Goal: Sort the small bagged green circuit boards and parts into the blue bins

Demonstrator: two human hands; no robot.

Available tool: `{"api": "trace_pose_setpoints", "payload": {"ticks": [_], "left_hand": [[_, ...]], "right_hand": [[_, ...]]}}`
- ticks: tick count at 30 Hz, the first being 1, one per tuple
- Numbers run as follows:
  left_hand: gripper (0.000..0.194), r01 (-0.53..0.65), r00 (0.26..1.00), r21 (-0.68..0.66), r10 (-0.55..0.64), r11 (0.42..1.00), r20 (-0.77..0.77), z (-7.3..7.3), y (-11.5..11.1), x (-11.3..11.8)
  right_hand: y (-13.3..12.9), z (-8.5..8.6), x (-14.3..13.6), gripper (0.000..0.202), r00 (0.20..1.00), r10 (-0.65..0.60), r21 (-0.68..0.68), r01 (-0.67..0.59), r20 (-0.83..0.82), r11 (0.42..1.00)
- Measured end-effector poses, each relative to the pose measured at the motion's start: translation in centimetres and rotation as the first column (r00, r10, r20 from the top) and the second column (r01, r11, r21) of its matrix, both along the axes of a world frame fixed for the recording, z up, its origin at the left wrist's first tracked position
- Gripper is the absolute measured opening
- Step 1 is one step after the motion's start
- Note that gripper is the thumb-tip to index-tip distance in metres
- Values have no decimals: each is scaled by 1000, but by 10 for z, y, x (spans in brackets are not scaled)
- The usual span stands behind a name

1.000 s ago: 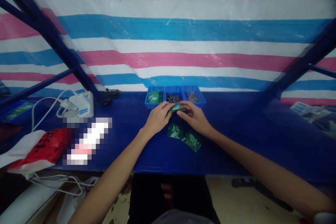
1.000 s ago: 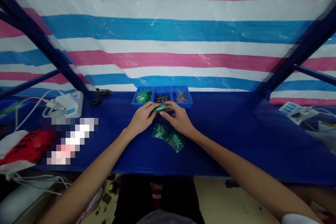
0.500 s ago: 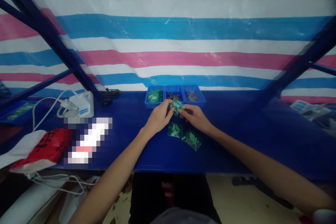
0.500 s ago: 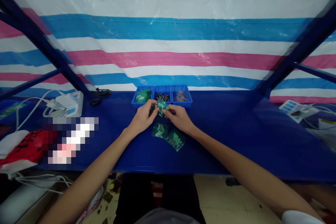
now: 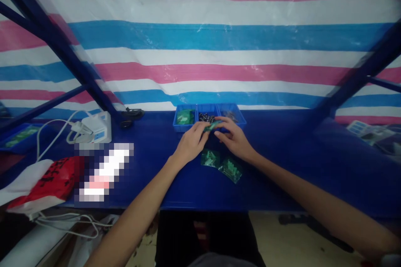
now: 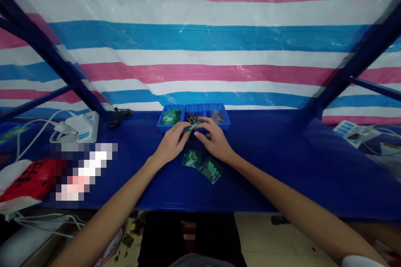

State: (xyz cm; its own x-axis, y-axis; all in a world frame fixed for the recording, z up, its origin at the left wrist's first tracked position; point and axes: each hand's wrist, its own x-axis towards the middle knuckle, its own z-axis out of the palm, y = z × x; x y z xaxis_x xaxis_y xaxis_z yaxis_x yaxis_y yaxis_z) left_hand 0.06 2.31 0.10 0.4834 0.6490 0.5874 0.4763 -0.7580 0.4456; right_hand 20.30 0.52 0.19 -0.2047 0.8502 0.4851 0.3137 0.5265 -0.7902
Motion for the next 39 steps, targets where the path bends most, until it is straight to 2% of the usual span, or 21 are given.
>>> {"api": "trace_pose_setpoints", "payload": {"ticks": [3,6,9,12,14,17,19,22,25,31,35,39], "left_hand": [[23,-61,997,32,59,998,57,-2,5,-2],[24,-113,987,41,107,993,121,-5,11,-5],[30,-198,965,19,192,980,180,-4,15,-10],[34,-274,935,-4,268,962,232,0,18,-16],[28,-307,924,10,296,952,244,1,22,-21],[17,-349,920,35,335,936,203,0,29,-28],[14,-394,910,55,382,917,160,-2,33,-32],[17,-477,879,125,470,870,86,-5,35,-35],[23,-502,864,164,501,849,46,-5,35,-37],[22,-524,847,156,532,837,-9,-7,36,-39],[23,-528,847,121,532,840,3,-6,35,-39],[26,-526,848,97,530,845,-12,-6,35,-38]], "right_hand": [[4,4,-3,17,994,-98,119,91,56,989],[11,11,-9,20,990,-106,130,94,91,987],[23,23,-17,27,974,-104,133,77,203,988],[44,39,-27,22,946,-88,113,55,312,992],[64,50,-35,18,927,-77,94,45,368,995],[95,61,-49,21,903,-36,164,-38,427,986],[114,64,-58,25,859,6,180,-114,512,977],[134,65,-66,30,730,50,161,-216,682,963],[147,66,-69,29,627,85,132,-290,774,948],[157,63,-76,24,528,54,135,-313,847,940],[154,58,-74,24,538,33,145,-285,842,947],[145,53,-64,27,648,-53,243,-206,760,948]]}}
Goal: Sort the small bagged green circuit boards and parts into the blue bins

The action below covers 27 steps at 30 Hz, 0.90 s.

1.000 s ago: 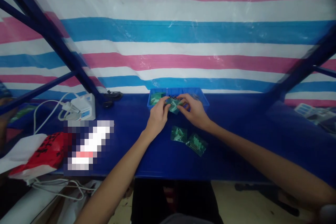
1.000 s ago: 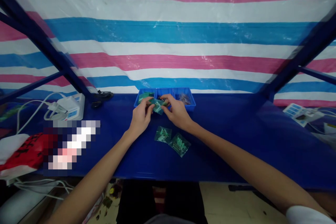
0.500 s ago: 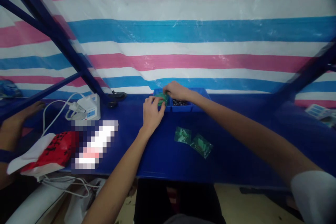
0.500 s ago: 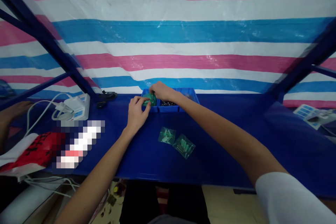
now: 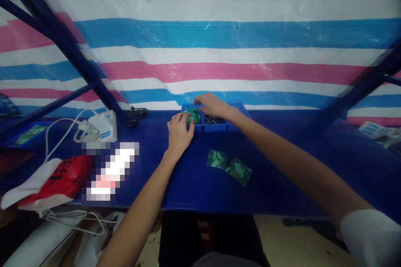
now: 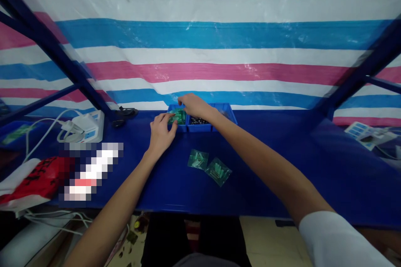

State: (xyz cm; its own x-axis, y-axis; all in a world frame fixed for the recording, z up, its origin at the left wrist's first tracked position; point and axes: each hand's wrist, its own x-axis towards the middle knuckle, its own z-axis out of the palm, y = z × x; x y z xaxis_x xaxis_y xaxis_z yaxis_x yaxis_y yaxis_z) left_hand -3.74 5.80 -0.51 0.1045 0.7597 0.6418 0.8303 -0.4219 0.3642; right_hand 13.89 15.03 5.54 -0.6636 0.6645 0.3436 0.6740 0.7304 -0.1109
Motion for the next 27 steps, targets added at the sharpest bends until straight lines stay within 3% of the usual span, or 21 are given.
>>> {"api": "trace_pose_setpoints", "payload": {"ticks": [5,8,11,16,18,20,22,25,27], "left_hand": [[23,57,997,-31,-59,998,-54,-3,2,0],[22,100,993,-43,-102,994,-51,-2,3,-1],[22,155,987,-48,-157,987,-30,1,3,-2],[19,164,985,55,-166,985,38,13,-7,3],[18,225,972,78,-229,971,44,18,-15,8],[18,378,926,-8,-378,926,1,21,-22,14],[17,511,845,-203,-531,835,-57,22,-28,19],[28,565,744,-480,-666,670,-53,20,-30,23],[44,566,719,-576,-695,590,-5,19,-29,22]], "right_hand": [[-15,-12,6,25,999,14,10,-14,32,1000],[-32,-14,12,31,997,-2,42,6,-83,999],[-65,-15,28,30,972,-34,54,48,-233,997],[-133,-28,66,19,967,-48,-155,9,-251,988],[-149,-34,78,17,977,-83,-261,30,-194,965],[-157,-37,85,21,992,-78,-358,37,-103,933],[-160,-37,88,29,997,-63,-426,43,-33,904],[-161,-39,84,32,996,-85,-472,76,2,878],[-161,-41,80,29,995,-103,-480,87,-6,873]]}}
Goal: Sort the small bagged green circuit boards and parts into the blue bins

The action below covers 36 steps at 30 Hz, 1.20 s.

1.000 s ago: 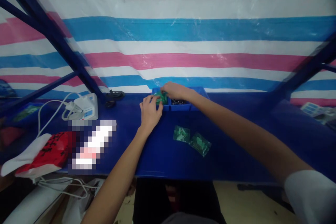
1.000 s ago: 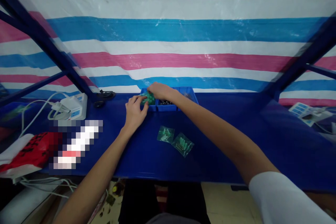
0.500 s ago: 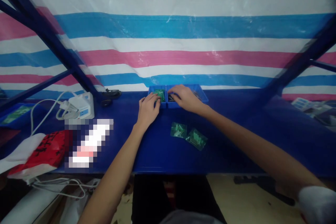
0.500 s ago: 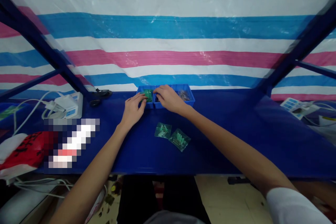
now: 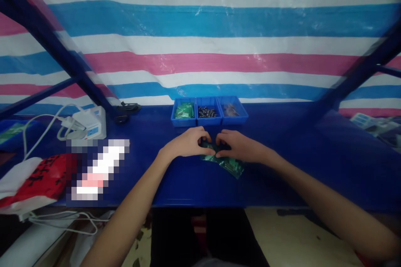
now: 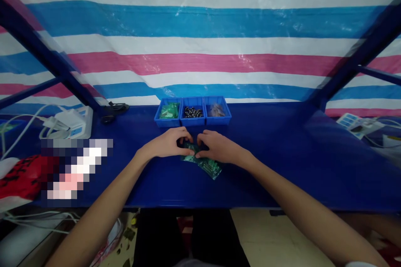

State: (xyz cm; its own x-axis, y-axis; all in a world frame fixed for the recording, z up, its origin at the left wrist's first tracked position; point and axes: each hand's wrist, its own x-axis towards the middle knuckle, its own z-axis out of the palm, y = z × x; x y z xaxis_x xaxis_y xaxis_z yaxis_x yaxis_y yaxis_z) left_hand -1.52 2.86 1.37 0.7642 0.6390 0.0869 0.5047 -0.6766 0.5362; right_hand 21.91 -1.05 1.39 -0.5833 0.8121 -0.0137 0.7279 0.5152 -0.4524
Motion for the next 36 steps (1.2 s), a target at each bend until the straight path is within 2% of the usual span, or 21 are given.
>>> {"api": "trace_pose_setpoints", "payload": {"ticks": [2,4,8,12,15,18,21,24,28,32,36], "left_hand": [[53,7,1000,-64,-8,998,-19,-1,2,-1],[54,5,1000,-91,-7,996,-28,0,3,-2],[40,-27,998,-145,34,989,48,0,2,-2],[23,-62,981,-165,90,984,170,0,-1,1],[23,-113,953,-65,127,991,275,-2,-3,6],[20,-138,942,135,88,981,323,-5,-4,10],[21,-138,959,278,59,951,276,-8,-5,11],[35,-153,971,317,82,936,226,-11,-5,11],[35,-158,978,330,101,931,185,-11,-6,13],[31,-153,974,282,96,947,207,-11,-7,14],[31,-164,972,267,109,950,208,-10,-9,14]], "right_hand": [[0,-4,-4,25,1000,-6,3,6,-21,1000],[1,-7,-6,24,999,-11,9,11,-42,1000],[3,-9,-7,24,989,-57,27,61,-139,998],[5,-8,-7,13,926,-135,-79,114,-352,990],[7,-10,-8,15,825,-231,-238,122,-515,964],[10,-12,-9,24,712,-343,-365,131,-612,922],[12,-13,-9,29,627,-405,-391,170,-665,905],[11,-13,-10,29,581,-425,-401,178,-694,899],[7,-11,-13,28,575,-419,-420,141,-702,897],[6,-10,-15,30,591,-406,-404,144,-697,903],[7,-12,-13,36,632,-349,-277,214,-692,937]]}}
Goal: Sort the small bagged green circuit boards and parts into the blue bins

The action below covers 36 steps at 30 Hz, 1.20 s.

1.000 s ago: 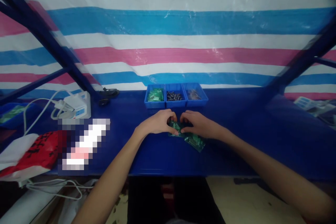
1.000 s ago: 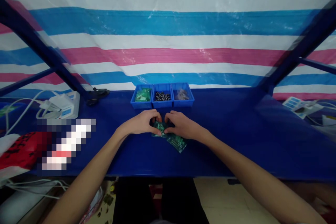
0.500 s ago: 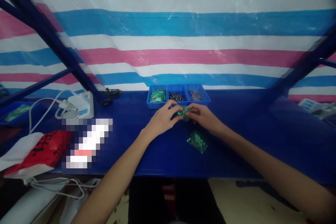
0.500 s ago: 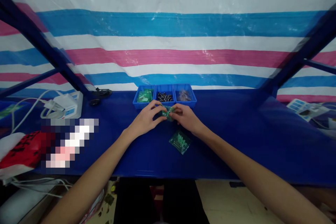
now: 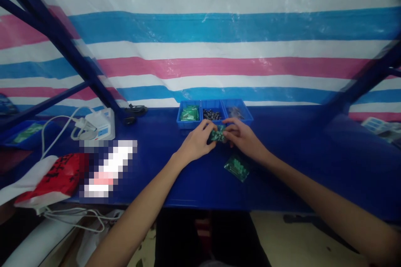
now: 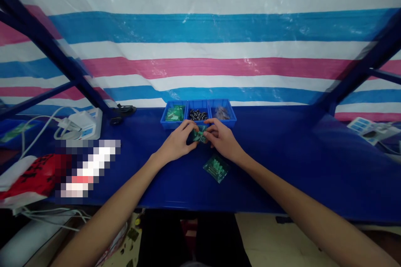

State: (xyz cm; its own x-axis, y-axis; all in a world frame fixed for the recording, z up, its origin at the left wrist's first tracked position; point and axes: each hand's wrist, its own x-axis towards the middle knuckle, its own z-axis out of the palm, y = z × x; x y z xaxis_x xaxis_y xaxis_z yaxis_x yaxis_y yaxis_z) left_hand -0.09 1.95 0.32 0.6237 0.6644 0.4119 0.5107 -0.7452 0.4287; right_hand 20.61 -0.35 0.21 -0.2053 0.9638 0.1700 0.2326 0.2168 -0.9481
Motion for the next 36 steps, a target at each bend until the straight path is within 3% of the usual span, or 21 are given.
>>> {"api": "trace_pose_setpoints", "payload": {"ticks": [4,10,14,19,25,30,33,36], "left_hand": [[37,-18,1000,2,18,1000,-2,-1,-2,1],[34,-29,999,57,31,998,-35,-3,-3,2],[27,-52,994,51,56,997,-91,-3,-4,3],[30,-94,994,34,96,995,-56,-2,-4,3],[49,-64,993,52,58,997,100,-2,-4,4],[58,29,998,30,-30,999,56,3,-8,4],[66,49,998,23,-50,999,31,3,-8,5],[61,49,999,27,-49,998,18,1,-8,5]], "right_hand": [[-1,-2,2,22,988,-6,127,-13,154,992],[-5,-2,-1,22,973,28,149,-64,229,987],[-7,0,-2,10,927,-63,232,-26,369,972],[-6,0,-2,26,874,-111,256,-16,473,966],[-4,0,1,34,895,-131,269,13,426,963],[-7,2,-1,23,926,-143,382,-2,349,924],[-9,3,-3,23,939,-150,376,24,310,926],[-11,5,-4,24,955,-118,349,16,272,937]]}}
